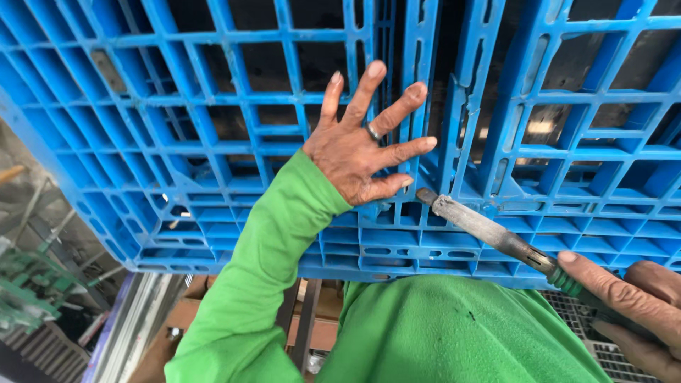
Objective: The person uses a soldering iron to melt and smooth the edges of a blue plastic crate. They repeatedly apply the hot tip to various grid sections, pressing and smoothing the softened plastic with their fingers to repair or reshape the crate.
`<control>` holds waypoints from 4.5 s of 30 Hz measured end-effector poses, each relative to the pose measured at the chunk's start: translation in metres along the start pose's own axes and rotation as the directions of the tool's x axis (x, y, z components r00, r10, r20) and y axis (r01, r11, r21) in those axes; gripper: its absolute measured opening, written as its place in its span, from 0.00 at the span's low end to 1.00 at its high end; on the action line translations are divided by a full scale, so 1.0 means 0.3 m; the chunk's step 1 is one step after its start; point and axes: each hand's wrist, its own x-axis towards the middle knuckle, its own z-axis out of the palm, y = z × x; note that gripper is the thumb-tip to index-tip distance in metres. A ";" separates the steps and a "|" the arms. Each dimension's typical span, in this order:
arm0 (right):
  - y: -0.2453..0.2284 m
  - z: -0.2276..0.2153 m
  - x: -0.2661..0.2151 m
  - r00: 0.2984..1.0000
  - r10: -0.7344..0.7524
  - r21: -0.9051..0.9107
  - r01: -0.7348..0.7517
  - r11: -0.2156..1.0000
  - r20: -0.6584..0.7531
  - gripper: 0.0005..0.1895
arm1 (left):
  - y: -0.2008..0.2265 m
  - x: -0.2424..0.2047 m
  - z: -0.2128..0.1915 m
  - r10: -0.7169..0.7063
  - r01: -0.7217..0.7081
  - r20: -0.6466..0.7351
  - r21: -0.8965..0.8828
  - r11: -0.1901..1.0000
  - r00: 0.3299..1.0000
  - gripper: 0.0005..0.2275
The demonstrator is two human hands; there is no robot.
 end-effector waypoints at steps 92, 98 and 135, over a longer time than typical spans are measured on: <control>-0.326 0.408 -0.201 0.832 0.072 0.286 0.107 0.952 -0.550 0.38 | 0.322 0.026 0.171 -0.371 0.394 -0.478 -0.056 0.917 0.796 0.08; -0.338 0.404 -0.172 0.805 0.004 0.313 0.226 0.922 -0.593 0.37 | 0.310 0.127 0.206 -0.529 0.495 -0.189 -0.201 0.846 0.827 0.21; -0.285 0.420 -0.124 0.833 0.207 0.280 -0.066 0.958 -0.513 0.33 | 0.189 0.298 0.208 0.141 -0.287 0.316 0.482 0.828 0.938 0.15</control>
